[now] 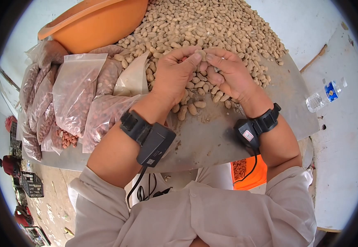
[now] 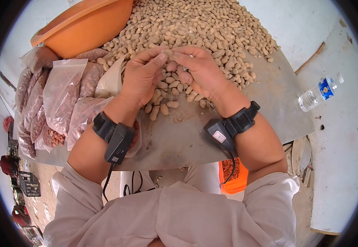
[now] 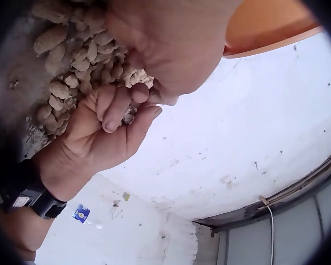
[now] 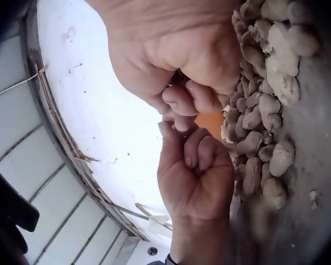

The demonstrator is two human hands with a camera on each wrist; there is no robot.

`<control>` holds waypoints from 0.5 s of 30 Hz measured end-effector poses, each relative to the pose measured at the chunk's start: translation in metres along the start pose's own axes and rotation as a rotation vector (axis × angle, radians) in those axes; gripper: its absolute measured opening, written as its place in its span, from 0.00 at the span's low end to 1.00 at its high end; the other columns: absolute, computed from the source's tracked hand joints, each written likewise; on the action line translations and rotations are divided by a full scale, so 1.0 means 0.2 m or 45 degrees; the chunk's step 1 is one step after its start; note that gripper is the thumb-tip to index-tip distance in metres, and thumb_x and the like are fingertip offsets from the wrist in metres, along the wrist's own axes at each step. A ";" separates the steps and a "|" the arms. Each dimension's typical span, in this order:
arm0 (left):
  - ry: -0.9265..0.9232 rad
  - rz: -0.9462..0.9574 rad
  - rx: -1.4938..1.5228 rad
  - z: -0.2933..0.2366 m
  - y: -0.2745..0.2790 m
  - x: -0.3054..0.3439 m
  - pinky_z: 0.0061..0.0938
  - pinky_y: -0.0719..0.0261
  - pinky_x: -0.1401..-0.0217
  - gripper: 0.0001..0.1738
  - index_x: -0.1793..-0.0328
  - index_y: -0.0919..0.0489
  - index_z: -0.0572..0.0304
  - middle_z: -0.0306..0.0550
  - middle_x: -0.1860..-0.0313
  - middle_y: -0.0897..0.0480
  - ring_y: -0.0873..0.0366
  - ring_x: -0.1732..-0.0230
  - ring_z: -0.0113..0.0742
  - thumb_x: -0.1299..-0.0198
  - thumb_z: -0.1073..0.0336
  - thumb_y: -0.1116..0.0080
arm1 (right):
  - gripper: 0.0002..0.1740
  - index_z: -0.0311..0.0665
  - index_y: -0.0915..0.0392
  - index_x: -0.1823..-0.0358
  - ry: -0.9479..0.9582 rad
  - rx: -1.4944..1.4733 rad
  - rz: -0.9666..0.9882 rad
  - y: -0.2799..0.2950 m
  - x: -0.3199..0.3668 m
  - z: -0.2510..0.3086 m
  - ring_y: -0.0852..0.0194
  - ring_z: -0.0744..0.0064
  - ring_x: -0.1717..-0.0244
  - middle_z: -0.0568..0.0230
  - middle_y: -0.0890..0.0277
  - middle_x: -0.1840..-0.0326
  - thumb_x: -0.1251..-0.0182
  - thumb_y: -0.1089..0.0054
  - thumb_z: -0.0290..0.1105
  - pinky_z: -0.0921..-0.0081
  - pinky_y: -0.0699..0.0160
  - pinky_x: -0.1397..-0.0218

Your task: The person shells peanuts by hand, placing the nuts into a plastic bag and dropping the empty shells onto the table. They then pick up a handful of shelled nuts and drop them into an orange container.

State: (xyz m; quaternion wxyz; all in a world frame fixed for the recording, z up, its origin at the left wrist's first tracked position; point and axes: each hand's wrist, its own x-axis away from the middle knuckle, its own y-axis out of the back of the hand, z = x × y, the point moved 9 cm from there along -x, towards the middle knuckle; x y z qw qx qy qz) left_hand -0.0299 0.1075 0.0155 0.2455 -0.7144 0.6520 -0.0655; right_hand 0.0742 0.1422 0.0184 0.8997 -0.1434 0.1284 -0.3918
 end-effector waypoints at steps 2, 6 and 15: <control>0.000 -0.035 0.003 0.00 0.00 0.00 0.11 0.39 0.78 0.14 0.54 0.21 0.67 0.35 0.74 0.23 0.35 0.79 0.17 0.45 0.67 0.38 | 0.12 0.32 0.26 0.55 0.097 0.155 -0.051 -0.01 0.01 0.03 0.40 0.85 0.82 0.63 0.25 0.70 0.38 0.44 0.28 0.87 0.42 0.81; 0.025 -0.063 -0.089 0.00 0.02 0.01 0.11 0.38 0.78 0.13 0.57 0.20 0.67 0.37 0.73 0.22 0.34 0.78 0.17 0.46 0.66 0.37 | 0.12 0.32 0.25 0.56 0.260 0.285 -0.118 0.00 0.02 0.07 0.40 0.86 0.81 0.64 0.24 0.68 0.40 0.41 0.28 0.88 0.42 0.80; -0.045 -0.014 -0.184 -0.03 -0.01 0.01 0.12 0.34 0.76 0.10 0.60 0.21 0.66 0.37 0.74 0.22 0.32 0.77 0.17 0.44 0.66 0.39 | 0.13 0.29 0.25 0.56 0.164 0.346 -0.135 0.00 0.02 0.08 0.38 0.85 0.80 0.69 0.27 0.73 0.40 0.41 0.29 0.88 0.40 0.79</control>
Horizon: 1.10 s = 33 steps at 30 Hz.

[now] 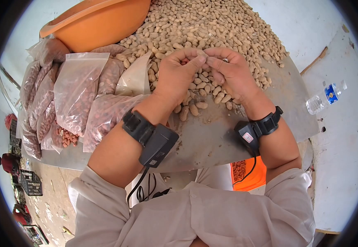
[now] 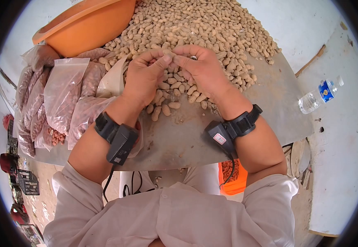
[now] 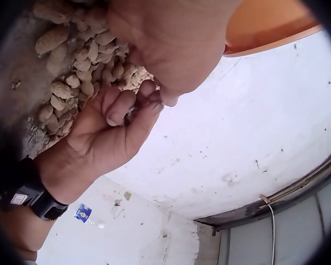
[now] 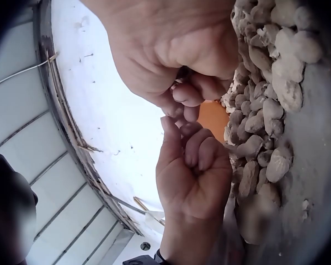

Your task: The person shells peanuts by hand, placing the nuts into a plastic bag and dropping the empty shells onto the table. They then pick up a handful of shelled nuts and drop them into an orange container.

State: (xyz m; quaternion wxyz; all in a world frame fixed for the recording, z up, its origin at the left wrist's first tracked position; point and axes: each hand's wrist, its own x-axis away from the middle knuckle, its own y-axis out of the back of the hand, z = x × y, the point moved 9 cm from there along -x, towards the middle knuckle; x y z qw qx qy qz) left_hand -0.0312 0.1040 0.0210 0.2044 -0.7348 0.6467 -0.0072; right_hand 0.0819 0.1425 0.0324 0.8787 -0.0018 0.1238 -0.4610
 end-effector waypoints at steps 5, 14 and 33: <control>-0.055 0.004 -0.081 0.01 0.00 -0.01 0.13 0.33 0.74 0.10 0.59 0.22 0.66 0.35 0.74 0.24 0.30 0.74 0.18 0.42 0.67 0.41 | 0.14 0.28 0.24 0.56 -0.038 0.079 0.066 -0.03 0.00 -0.03 0.39 0.85 0.80 0.70 0.28 0.74 0.39 0.42 0.30 0.87 0.41 0.79; -0.094 0.035 -0.205 -0.04 -0.01 0.01 0.13 0.33 0.74 0.09 0.64 0.22 0.66 0.34 0.75 0.25 0.31 0.74 0.17 0.41 0.66 0.43 | 0.12 0.30 0.24 0.59 0.045 0.560 0.097 -0.05 0.01 0.02 0.31 0.81 0.74 0.68 0.26 0.73 0.37 0.47 0.32 0.82 0.30 0.71; -0.096 -0.080 -0.145 0.00 0.02 0.00 0.15 0.35 0.76 0.07 0.66 0.24 0.66 0.35 0.77 0.25 0.33 0.78 0.19 0.41 0.68 0.44 | 0.12 0.29 0.25 0.60 0.111 0.842 -0.030 -0.09 0.04 0.05 0.24 0.68 0.71 0.54 0.24 0.71 0.39 0.49 0.30 0.72 0.27 0.64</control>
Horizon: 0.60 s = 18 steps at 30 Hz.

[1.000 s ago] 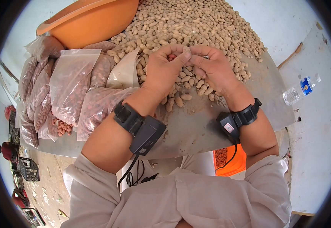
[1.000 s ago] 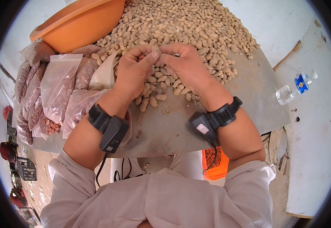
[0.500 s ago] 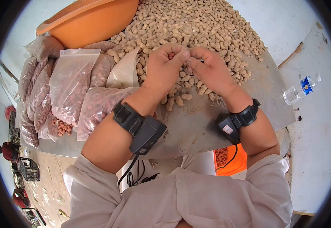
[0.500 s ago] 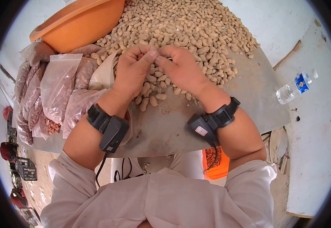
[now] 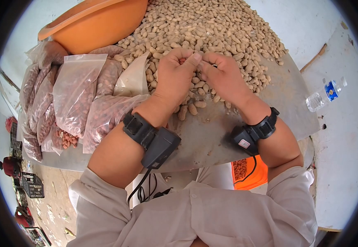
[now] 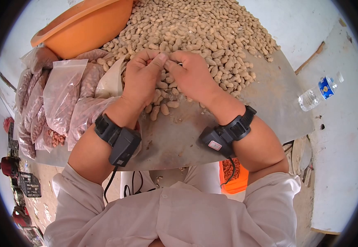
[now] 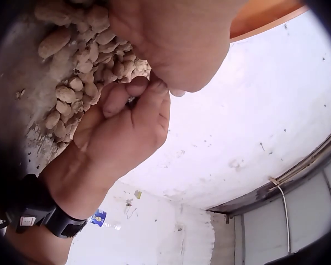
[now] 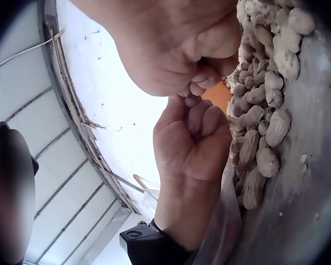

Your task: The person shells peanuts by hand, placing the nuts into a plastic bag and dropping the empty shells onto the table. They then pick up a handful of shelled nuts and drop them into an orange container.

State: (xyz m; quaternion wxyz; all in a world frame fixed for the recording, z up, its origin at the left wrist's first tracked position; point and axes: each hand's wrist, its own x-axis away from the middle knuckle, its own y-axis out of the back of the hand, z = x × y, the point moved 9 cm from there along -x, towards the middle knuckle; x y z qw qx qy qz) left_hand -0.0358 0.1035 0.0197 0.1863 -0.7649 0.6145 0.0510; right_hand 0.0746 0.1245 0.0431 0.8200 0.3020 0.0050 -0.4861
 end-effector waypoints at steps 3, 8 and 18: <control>0.143 0.011 0.170 0.03 -0.01 0.00 0.15 0.39 0.79 0.07 0.67 0.24 0.63 0.36 0.78 0.26 0.35 0.80 0.19 0.40 0.67 0.44 | 0.15 0.31 0.27 0.52 0.042 -0.279 -0.141 0.02 -0.01 -0.05 0.25 0.74 0.72 0.62 0.24 0.71 0.38 0.49 0.30 0.76 0.27 0.67; 0.284 0.217 0.281 0.08 -0.07 0.00 0.14 0.46 0.83 0.08 0.67 0.25 0.60 0.38 0.79 0.26 0.38 0.84 0.20 0.38 0.64 0.47 | 0.18 0.37 0.30 0.43 0.207 -0.370 0.216 -0.03 -0.03 0.01 0.32 0.85 0.73 0.69 0.27 0.70 0.34 0.49 0.31 0.87 0.36 0.74; 0.252 0.181 0.485 0.06 -0.08 0.01 0.14 0.46 0.83 0.10 0.67 0.26 0.60 0.36 0.78 0.26 0.37 0.83 0.20 0.35 0.63 0.50 | 0.16 0.37 0.32 0.45 0.112 -0.666 0.016 -0.06 0.01 0.00 0.36 0.86 0.76 0.70 0.31 0.75 0.34 0.50 0.30 0.88 0.38 0.77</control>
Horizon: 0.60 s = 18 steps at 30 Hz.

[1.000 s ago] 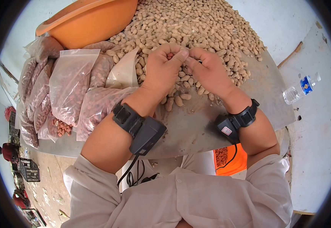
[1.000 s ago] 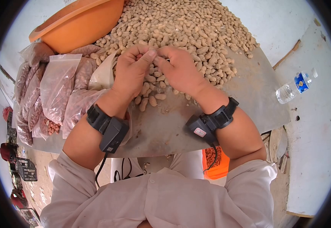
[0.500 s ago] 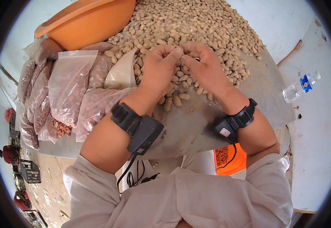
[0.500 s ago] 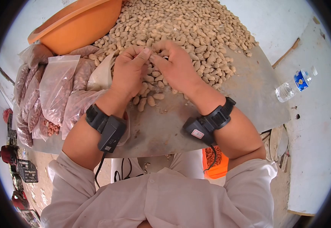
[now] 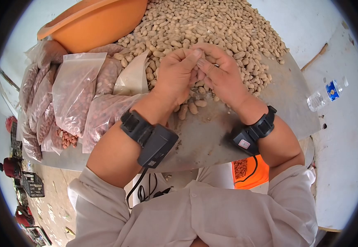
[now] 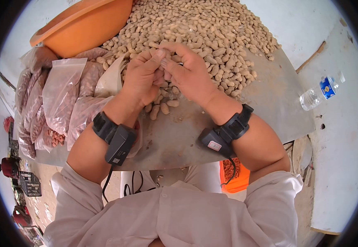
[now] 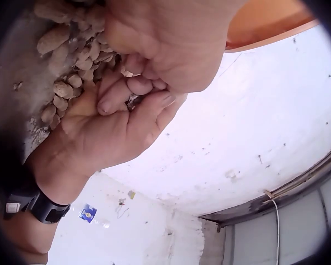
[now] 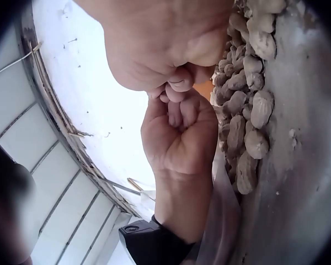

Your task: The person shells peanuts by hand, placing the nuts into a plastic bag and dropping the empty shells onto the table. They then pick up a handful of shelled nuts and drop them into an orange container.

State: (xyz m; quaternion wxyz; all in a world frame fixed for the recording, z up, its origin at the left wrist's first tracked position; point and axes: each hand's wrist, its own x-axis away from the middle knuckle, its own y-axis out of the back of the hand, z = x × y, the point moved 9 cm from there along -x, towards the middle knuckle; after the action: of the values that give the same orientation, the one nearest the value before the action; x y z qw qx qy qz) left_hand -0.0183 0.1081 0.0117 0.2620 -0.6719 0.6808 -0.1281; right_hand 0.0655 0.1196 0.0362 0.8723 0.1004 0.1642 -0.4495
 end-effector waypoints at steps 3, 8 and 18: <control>0.009 0.003 0.024 0.01 0.00 0.00 0.14 0.45 0.82 0.10 0.66 0.25 0.60 0.36 0.78 0.27 0.38 0.83 0.20 0.35 0.64 0.50 | 0.16 0.37 0.34 0.46 0.023 -0.065 -0.085 0.02 0.01 0.00 0.35 0.85 0.76 0.69 0.30 0.75 0.34 0.50 0.29 0.89 0.39 0.78; 0.080 -0.083 0.100 0.02 0.00 0.02 0.13 0.45 0.81 0.10 0.63 0.26 0.61 0.39 0.77 0.27 0.40 0.82 0.18 0.34 0.63 0.53 | 0.13 0.37 0.33 0.49 -0.135 -0.314 -0.013 0.04 -0.01 -0.06 0.40 0.85 0.81 0.67 0.30 0.74 0.34 0.51 0.30 0.88 0.42 0.81; 0.191 -0.083 0.317 0.07 0.03 0.00 0.14 0.46 0.83 0.11 0.62 0.26 0.64 0.38 0.77 0.29 0.43 0.83 0.20 0.33 0.67 0.59 | 0.09 0.34 0.27 0.58 -0.210 -0.527 -0.038 0.07 -0.03 -0.11 0.39 0.85 0.81 0.66 0.28 0.73 0.38 0.44 0.29 0.88 0.42 0.80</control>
State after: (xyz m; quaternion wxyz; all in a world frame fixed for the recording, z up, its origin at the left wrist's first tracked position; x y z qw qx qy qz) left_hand -0.0156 0.1117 -0.0031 0.2874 -0.6446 0.6550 -0.2698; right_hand 0.0701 0.1384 0.0189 0.8780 -0.1202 0.1826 -0.4258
